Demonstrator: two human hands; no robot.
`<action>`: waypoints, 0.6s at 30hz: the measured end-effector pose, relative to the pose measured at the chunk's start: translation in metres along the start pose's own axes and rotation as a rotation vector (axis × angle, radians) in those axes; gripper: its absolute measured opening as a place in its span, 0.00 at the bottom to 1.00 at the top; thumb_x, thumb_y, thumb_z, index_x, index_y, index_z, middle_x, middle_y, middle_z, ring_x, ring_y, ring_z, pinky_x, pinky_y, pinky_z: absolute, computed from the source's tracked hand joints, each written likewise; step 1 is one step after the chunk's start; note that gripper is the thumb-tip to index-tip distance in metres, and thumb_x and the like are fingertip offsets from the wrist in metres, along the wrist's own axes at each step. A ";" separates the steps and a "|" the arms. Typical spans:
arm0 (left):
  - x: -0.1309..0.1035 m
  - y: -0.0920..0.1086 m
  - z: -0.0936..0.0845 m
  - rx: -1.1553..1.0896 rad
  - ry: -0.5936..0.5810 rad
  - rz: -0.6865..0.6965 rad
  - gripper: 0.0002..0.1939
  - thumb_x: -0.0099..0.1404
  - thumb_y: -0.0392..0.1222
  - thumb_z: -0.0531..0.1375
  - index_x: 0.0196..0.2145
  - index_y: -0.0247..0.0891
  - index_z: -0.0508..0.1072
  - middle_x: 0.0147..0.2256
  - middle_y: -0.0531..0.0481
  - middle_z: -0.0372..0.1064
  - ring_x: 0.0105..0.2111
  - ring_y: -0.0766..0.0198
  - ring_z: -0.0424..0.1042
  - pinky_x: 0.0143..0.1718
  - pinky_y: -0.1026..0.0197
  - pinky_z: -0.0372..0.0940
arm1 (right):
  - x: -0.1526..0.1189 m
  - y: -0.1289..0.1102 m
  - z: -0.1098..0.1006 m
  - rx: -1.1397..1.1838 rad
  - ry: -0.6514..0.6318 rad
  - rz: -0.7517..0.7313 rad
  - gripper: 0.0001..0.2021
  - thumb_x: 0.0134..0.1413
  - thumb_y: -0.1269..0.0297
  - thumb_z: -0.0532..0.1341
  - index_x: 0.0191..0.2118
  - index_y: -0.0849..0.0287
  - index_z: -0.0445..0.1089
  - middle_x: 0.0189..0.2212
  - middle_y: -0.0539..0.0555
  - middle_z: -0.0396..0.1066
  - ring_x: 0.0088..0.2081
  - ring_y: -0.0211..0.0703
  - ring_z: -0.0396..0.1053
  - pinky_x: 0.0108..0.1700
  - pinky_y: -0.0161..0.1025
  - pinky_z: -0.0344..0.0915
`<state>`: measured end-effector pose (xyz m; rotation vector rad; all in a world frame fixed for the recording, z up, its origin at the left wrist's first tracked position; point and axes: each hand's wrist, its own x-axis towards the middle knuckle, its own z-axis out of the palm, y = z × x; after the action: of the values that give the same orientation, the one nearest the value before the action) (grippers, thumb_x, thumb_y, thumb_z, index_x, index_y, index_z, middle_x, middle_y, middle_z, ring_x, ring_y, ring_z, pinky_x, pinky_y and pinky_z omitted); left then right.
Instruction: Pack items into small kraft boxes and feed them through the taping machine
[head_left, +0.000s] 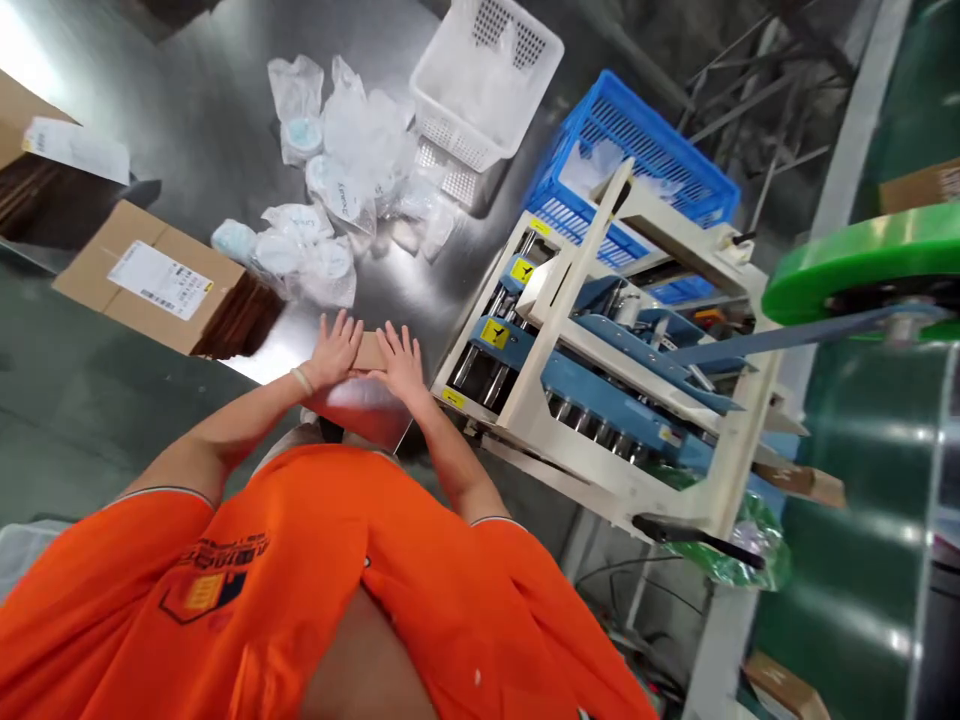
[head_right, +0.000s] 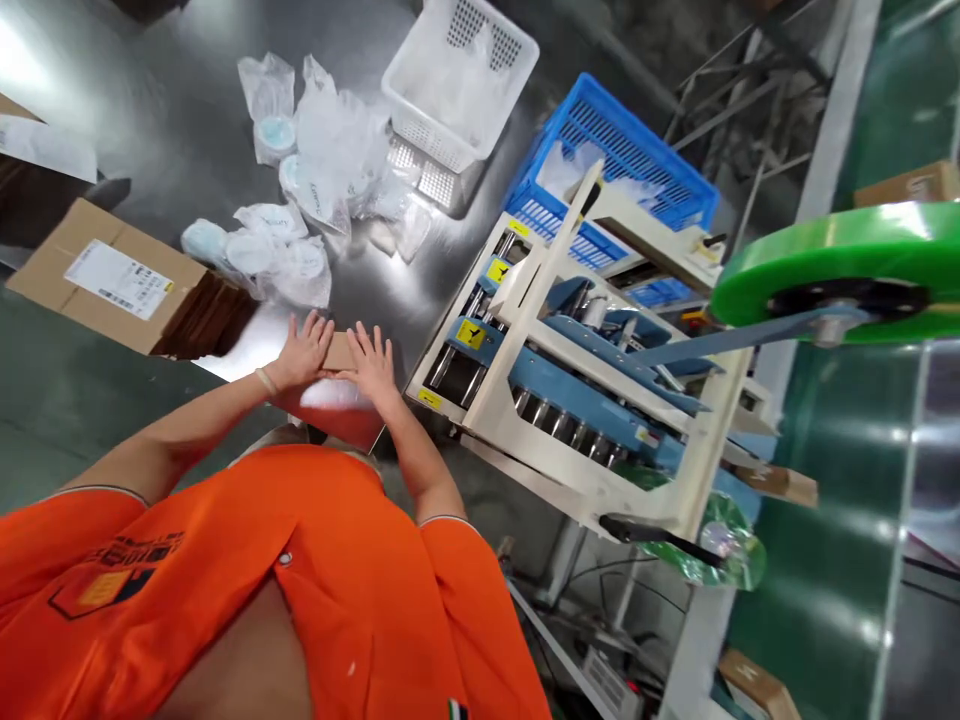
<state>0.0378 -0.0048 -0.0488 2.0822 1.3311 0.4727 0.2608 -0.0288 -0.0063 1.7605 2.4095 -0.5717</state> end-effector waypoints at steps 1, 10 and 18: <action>-0.001 0.006 0.006 0.050 -0.004 -0.005 0.56 0.64 0.71 0.70 0.73 0.24 0.66 0.68 0.14 0.66 0.75 0.14 0.53 0.71 0.19 0.48 | -0.001 0.003 0.006 0.013 0.024 0.013 0.47 0.69 0.50 0.71 0.84 0.57 0.52 0.84 0.70 0.43 0.85 0.70 0.37 0.81 0.72 0.45; 0.126 0.008 0.001 0.217 -0.026 0.076 0.47 0.65 0.67 0.73 0.63 0.23 0.71 0.60 0.20 0.70 0.62 0.27 0.68 0.67 0.30 0.59 | -0.032 0.031 0.067 0.154 0.139 0.397 0.36 0.73 0.52 0.67 0.76 0.69 0.65 0.78 0.82 0.55 0.78 0.73 0.57 0.73 0.67 0.62; 0.311 0.123 0.042 0.237 -0.173 0.346 0.49 0.56 0.51 0.79 0.66 0.19 0.69 0.63 0.16 0.67 0.65 0.20 0.65 0.68 0.24 0.56 | -0.027 0.035 0.079 0.117 0.057 0.395 0.33 0.76 0.52 0.63 0.79 0.57 0.63 0.80 0.73 0.55 0.80 0.70 0.54 0.72 0.68 0.64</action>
<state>0.2797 0.2261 -0.0074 2.5041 0.9678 0.2770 0.2919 -0.0724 -0.0797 2.2477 2.0082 -0.6263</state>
